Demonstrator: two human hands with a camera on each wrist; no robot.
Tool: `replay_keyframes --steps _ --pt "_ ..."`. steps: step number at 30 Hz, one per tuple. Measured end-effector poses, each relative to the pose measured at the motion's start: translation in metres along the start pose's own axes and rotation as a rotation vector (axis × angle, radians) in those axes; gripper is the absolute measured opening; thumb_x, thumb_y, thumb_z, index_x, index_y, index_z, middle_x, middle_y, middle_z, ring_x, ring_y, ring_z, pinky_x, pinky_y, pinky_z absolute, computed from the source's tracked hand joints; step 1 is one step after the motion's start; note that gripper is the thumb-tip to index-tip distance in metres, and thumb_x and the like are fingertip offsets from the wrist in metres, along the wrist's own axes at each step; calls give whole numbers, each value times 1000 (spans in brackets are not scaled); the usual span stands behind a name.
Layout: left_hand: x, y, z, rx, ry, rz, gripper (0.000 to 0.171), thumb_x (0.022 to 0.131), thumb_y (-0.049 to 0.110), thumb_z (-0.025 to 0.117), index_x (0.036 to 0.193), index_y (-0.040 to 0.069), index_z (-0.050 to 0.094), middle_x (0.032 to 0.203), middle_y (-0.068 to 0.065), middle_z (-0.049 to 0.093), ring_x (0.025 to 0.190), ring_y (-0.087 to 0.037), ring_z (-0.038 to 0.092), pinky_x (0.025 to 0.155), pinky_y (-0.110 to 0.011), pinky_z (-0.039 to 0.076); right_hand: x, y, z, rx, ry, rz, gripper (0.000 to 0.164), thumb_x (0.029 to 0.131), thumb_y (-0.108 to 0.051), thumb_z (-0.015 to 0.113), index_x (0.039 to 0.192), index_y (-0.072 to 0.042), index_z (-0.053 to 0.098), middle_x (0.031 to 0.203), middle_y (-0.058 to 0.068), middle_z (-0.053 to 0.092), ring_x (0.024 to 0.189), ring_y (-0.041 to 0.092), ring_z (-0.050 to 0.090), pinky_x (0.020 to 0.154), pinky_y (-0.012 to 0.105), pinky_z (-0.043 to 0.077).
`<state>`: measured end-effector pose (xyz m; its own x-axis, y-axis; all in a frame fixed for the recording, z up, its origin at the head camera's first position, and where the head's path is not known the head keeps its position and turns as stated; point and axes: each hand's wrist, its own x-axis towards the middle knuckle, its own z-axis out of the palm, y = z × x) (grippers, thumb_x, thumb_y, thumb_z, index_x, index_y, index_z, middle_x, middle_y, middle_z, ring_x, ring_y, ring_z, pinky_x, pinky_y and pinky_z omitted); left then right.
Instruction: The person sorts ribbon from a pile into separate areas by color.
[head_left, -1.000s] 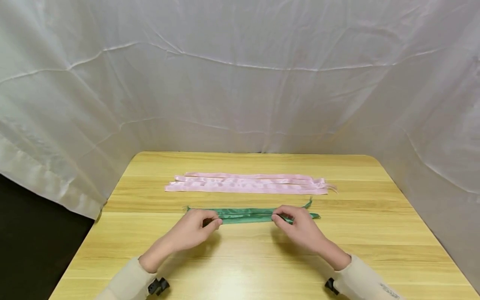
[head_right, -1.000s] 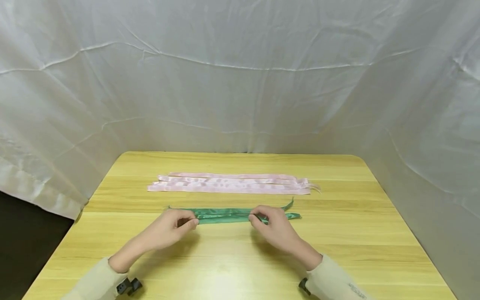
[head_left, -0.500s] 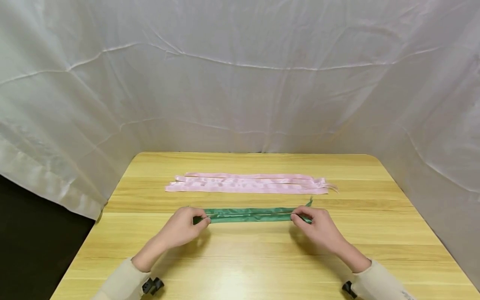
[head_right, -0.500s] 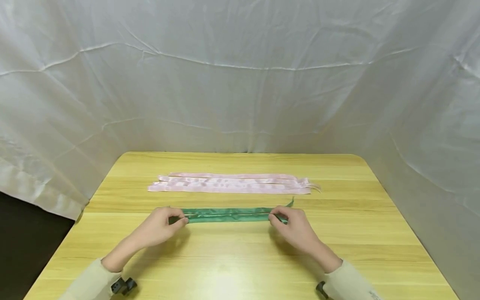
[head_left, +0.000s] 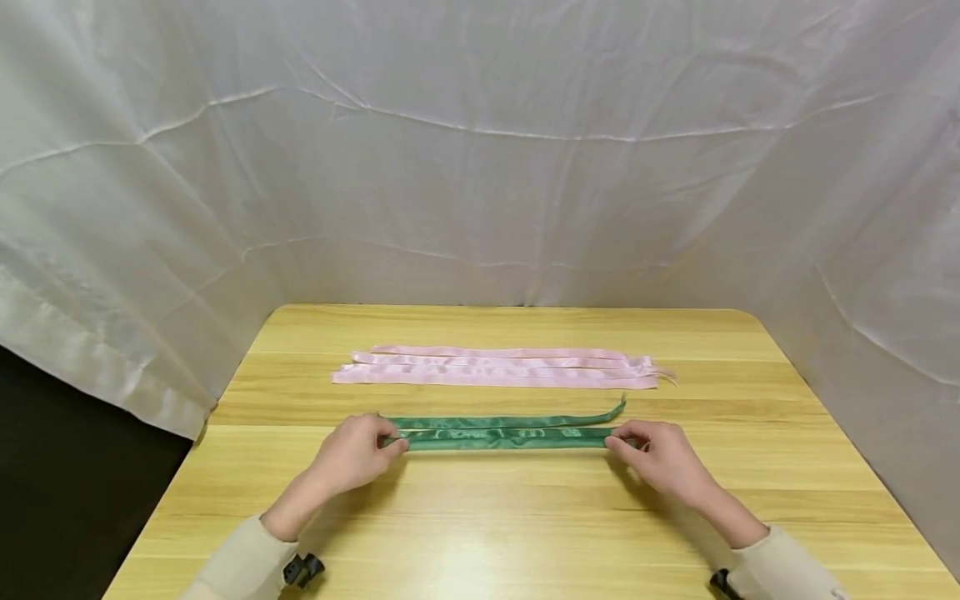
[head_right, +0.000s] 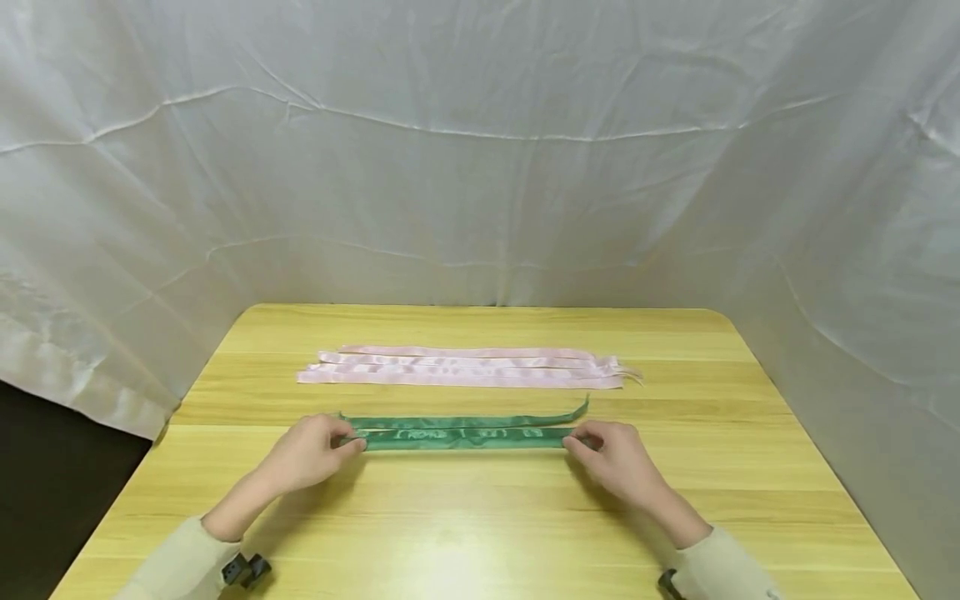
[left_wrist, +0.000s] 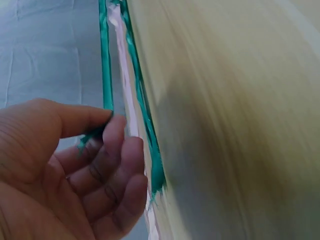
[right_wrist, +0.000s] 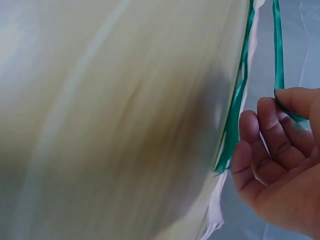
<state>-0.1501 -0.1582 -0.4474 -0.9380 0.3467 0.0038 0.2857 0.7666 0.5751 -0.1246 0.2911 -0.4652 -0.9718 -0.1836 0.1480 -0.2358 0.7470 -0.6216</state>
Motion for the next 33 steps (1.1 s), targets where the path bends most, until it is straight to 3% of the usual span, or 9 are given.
replay_keyframes --steps 6,11,15,26,30,33 --pt "-2 -2 3 69 38 -62 53 94 19 77 57 20 39 63 4 35 57 -11 36 53 -24 24 0 10 2 -30 -31 36 10 97 -18 76 87 -16 77 70 -10 62 59 1 44 58 22 41" --pt "-1 -3 7 92 48 -72 57 93 20 79 57 20 35 61 5 29 57 -11 30 54 -25 21 -1 9 6 -70 -40 8 32 97 -17 76 70 -21 59 60 -13 41 55 -1 31 57 21 30" --pt "-1 -3 9 98 50 -78 58 94 21 79 57 21 34 56 8 24 55 -10 27 53 -25 20 1 6 8 -97 -41 8 40 97 -16 75 66 -21 50 58 -13 34 55 0 27 58 21 27" --pt "0 -6 11 115 59 -92 57 94 23 78 58 21 34 57 7 25 55 -10 28 53 -26 20 4 1 10 -139 -34 -24 38 97 -17 75 67 -21 52 59 -13 36 55 -1 27 58 21 28" --pt "-2 -7 7 135 56 -100 54 95 24 78 59 19 38 57 7 30 53 -10 32 52 -25 21 3 1 7 -170 -8 -14 21 95 -16 77 78 -18 66 65 -12 51 59 0 39 59 22 36" --pt "-4 -7 1 156 52 -109 45 96 27 77 62 19 49 55 7 36 50 -10 35 50 -25 24 4 1 0 -173 11 15 7 93 -14 78 88 -15 73 74 -9 61 66 4 48 62 23 42"
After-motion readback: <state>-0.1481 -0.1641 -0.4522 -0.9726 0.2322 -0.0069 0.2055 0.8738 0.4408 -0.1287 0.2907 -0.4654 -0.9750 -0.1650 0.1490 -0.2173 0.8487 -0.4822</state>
